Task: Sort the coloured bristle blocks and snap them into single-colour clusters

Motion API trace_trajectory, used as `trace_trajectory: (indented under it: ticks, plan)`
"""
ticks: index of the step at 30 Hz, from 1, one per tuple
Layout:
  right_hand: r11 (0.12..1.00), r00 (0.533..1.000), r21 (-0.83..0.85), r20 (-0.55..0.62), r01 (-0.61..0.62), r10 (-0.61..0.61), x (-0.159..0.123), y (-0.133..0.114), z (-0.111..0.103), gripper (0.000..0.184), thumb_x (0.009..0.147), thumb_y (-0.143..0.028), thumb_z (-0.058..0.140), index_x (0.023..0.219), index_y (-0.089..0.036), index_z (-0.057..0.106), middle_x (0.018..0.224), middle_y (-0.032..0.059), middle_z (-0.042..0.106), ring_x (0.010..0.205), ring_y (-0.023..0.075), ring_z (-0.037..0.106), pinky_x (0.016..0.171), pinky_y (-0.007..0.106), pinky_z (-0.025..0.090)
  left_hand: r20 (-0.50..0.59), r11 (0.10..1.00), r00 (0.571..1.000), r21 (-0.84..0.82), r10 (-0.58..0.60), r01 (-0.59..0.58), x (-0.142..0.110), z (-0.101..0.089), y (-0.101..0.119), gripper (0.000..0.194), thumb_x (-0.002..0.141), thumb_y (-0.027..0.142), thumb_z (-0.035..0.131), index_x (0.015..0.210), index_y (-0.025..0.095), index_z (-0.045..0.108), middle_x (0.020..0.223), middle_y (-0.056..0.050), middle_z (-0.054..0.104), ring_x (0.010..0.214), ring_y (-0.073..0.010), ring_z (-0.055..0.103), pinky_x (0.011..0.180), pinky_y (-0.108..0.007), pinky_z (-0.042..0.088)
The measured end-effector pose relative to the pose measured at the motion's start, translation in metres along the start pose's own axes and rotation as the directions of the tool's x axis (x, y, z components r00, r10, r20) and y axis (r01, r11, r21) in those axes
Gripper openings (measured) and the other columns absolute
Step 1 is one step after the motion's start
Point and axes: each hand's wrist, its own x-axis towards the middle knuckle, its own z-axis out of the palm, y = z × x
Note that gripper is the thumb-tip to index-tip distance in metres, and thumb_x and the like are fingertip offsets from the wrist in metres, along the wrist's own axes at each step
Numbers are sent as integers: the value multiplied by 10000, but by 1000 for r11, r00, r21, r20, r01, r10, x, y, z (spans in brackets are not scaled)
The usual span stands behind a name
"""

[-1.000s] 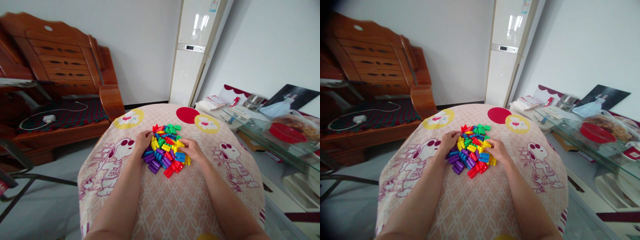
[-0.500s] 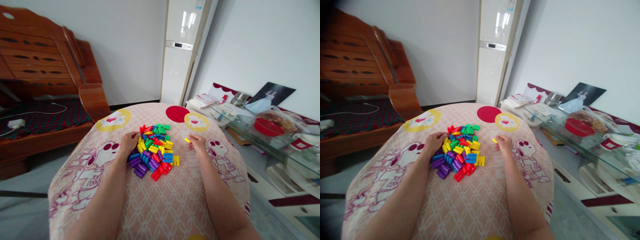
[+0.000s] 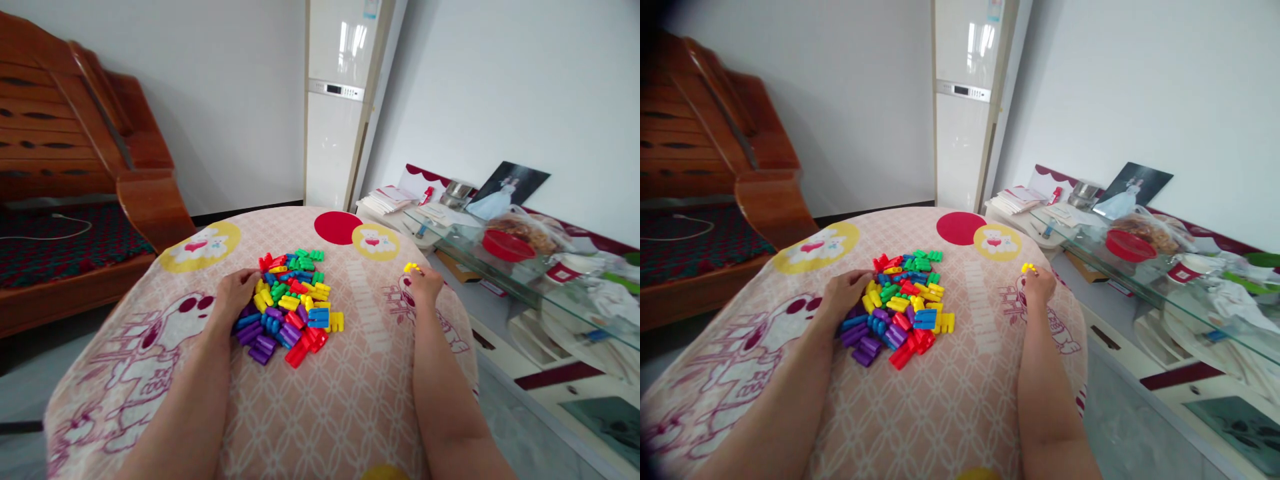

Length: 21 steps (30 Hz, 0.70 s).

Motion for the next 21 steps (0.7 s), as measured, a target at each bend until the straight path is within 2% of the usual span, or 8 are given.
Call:
trace_trajectory:
  ticks: [3,6,9,11,13,15,18,21]
  plan:
    - [985,991,-111,9,-132,134,3,9,-5,361,782,-297,491,873,-94,775,848,186,743,804,273,657,677,314,453,9,1000,1000,-24,2,-2,-1,0,1,434,837,396,483,1085,182,768,930,-69,773,863,-222,680,736,-265,481]
    - [980,986,-108,-17,-166,165,-1,-1,-4,345,789,-297,537,980,-110,755,985,201,732,908,296,664,747,341,471,13,1000,1000,-25,1,-1,-2,0,3,442,835,393,480,1094,176,765,949,-77,773,866,-223,677,736,-268,478]
    - [998,997,40,-61,-52,54,-12,-29,3,409,811,-319,539,1128,-128,713,989,164,736,920,281,667,823,372,482,9,1000,1000,-12,-11,11,-2,0,3,441,831,393,483,1090,173,764,954,-80,774,868,-222,674,740,-267,477]
    - [977,993,189,50,97,-108,-27,-55,11,399,829,-329,522,1109,-127,724,850,115,743,811,244,670,805,346,493,4,1000,1000,-9,-12,12,-2,0,3,438,829,396,487,1083,173,766,943,-77,774,871,-221,674,741,-265,476]
    - [918,924,325,225,228,-309,-47,-82,21,348,839,-344,540,1045,-154,746,811,78,745,743,207,663,751,299,498,3,1000,1000,-13,-13,13,-2,0,4,439,829,399,488,1082,174,767,933,-75,774,870,-220,673,735,-263,473]
    - [880,820,338,358,332,-447,-70,-105,31,290,843,-368,589,999,-187,753,799,59,743,724,194,662,720,277,483,9,1000,1000,-16,-10,10,-3,0,4,441,832,397,485,1091,174,764,941,-73,774,871,-218,672,733,-263,470]
    - [843,700,263,471,468,-536,-96,-126,39,198,854,-378,626,894,-225,744,758,48,728,739,197,663,689,264,453,12,1000,1000,-14,2,-2,-3,0,4,449,837,391,478,1101,163,760,970,-83,772,884,-220,670,747,-269,466]
    - [840,688,280,483,465,-542,-104,-130,43,157,855,-344,613,824,-233,719,734,23,715,713,178,648,663,251,441,10,1000,1000,-19,7,-7,-4,0,4,445,837,393,477,1088,162,763,953,-87,773,877,-223,670,745,-273,467]
